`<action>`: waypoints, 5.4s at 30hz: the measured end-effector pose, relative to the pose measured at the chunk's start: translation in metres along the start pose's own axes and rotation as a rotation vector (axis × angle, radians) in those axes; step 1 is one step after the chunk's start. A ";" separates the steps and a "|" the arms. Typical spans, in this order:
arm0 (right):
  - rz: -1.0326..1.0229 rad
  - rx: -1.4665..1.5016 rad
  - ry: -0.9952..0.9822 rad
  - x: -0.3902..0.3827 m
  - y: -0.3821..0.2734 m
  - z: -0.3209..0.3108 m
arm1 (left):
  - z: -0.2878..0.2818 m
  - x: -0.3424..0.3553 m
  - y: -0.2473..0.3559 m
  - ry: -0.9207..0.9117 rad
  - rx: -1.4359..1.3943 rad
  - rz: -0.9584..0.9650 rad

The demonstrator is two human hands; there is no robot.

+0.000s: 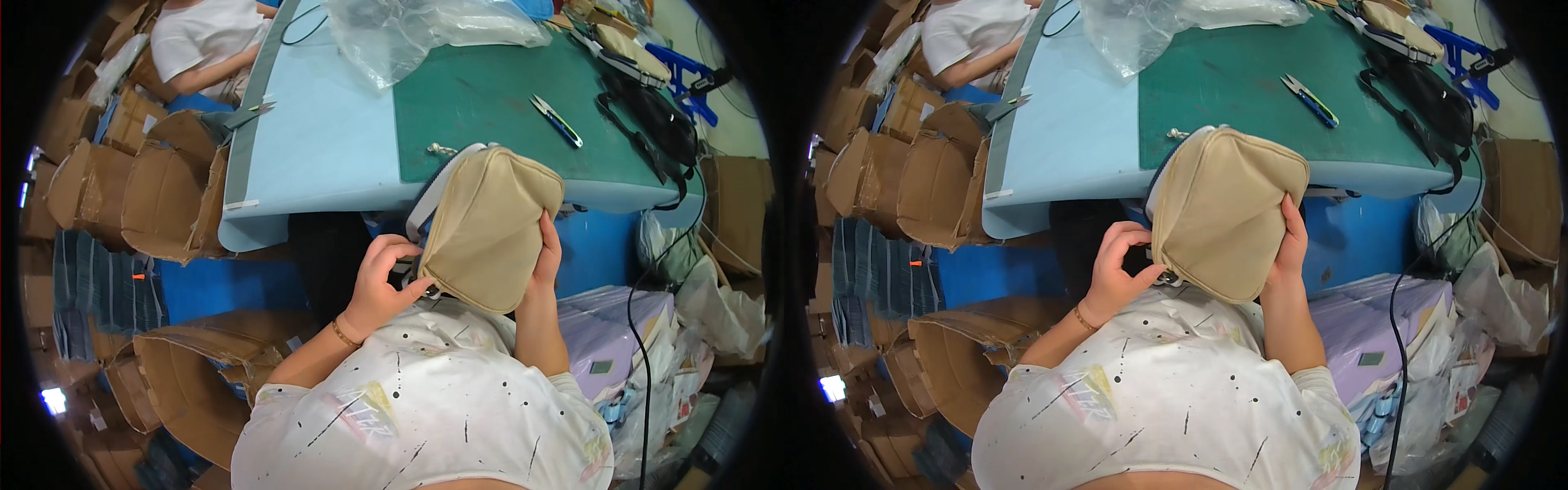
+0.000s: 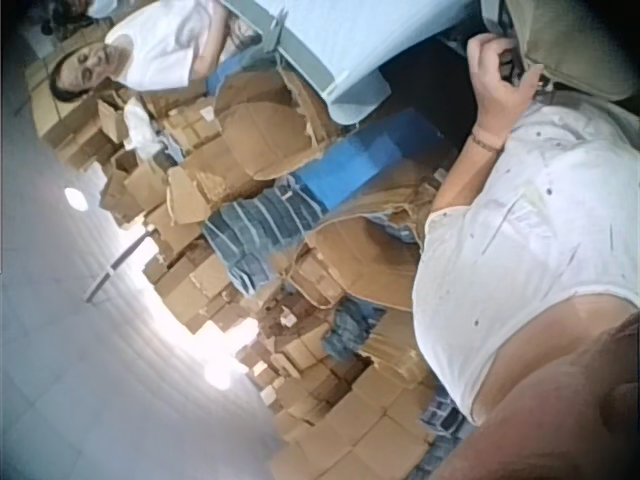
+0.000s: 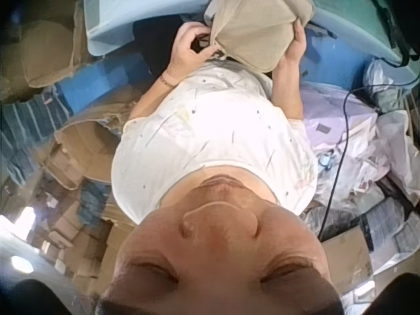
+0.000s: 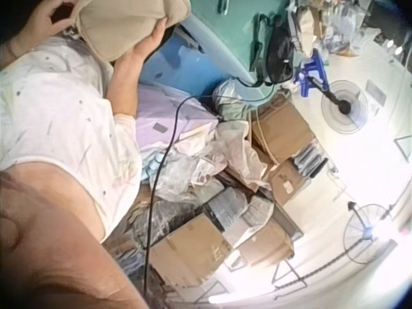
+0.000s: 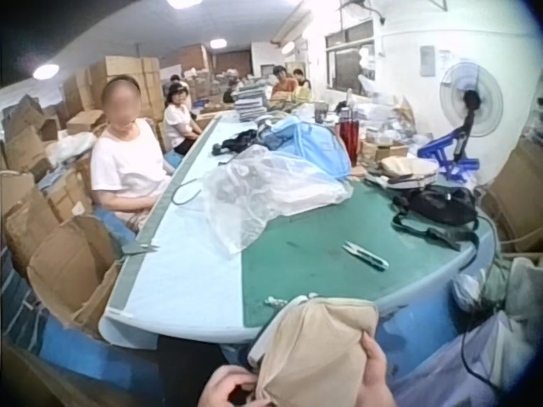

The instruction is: The recorder uses nippers to trim excess threads from a newly manufactured blue and tan bag and inspects the interior.

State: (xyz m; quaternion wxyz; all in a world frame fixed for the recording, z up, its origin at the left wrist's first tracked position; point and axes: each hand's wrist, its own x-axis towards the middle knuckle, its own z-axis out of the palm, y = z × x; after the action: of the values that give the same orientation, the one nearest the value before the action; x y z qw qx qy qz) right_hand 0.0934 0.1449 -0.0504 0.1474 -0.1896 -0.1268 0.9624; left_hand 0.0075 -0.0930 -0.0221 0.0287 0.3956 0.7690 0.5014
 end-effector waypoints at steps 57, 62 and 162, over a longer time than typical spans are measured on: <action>-1.192 -1.554 -0.031 0.006 -0.006 0.019 | -0.001 0.036 0.017 -0.251 -1.160 -0.446; -0.710 -1.615 -0.537 0.009 -0.004 0.046 | -0.034 0.046 0.042 -0.229 -0.919 -0.420; -0.629 -1.820 0.144 0.041 -0.103 0.063 | 0.081 0.083 -0.001 0.052 0.055 0.227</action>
State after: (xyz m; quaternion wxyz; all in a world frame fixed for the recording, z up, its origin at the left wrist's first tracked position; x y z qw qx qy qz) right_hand 0.0556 0.2418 0.0235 0.2024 -0.2473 -0.8598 0.3984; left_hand -0.0145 0.0206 -0.0332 -0.0593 0.4676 0.7332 0.4901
